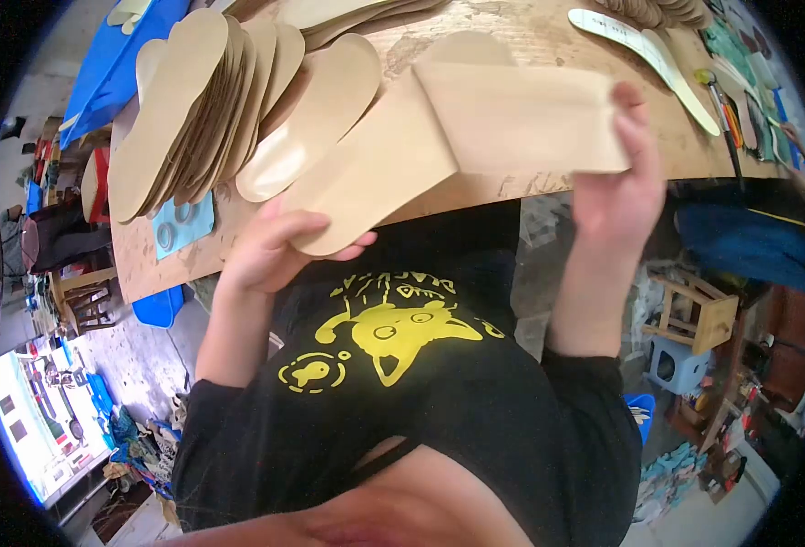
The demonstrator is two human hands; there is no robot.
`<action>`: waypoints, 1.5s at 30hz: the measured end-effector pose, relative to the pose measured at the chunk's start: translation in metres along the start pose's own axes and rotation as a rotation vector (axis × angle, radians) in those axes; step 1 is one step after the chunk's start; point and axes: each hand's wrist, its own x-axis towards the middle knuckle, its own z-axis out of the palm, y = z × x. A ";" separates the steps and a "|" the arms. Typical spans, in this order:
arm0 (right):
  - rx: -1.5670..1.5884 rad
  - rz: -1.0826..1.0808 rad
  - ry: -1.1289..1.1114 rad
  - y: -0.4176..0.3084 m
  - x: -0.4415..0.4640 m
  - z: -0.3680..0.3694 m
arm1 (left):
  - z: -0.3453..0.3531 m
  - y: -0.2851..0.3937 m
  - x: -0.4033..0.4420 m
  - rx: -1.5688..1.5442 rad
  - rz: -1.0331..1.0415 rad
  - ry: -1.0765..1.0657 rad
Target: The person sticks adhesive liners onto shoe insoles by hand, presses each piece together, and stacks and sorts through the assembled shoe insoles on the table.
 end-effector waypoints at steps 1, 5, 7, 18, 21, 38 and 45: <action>-0.119 -0.047 0.031 -0.014 0.013 -0.006 | -0.005 0.001 -0.009 -0.005 -0.005 0.032; -0.592 -0.159 -0.075 -0.064 0.054 -0.034 | -0.037 0.000 -0.036 -0.005 -0.016 0.044; -0.902 -0.330 -0.081 -0.077 0.057 -0.021 | -0.048 -0.003 -0.047 -0.002 -0.013 0.043; -1.691 -0.767 -0.637 -0.197 0.083 -0.013 | -0.070 -0.009 -0.060 -0.001 -0.003 0.073; -1.724 -0.661 -0.713 -0.161 0.091 -0.017 | -0.065 -0.008 -0.061 -0.009 0.043 0.065; -0.229 0.313 -0.227 0.114 0.000 0.046 | -0.051 -0.045 -0.059 -0.194 0.151 0.070; -0.501 0.257 -0.019 0.120 -0.034 0.042 | -0.035 -0.050 -0.037 0.132 -0.041 -0.085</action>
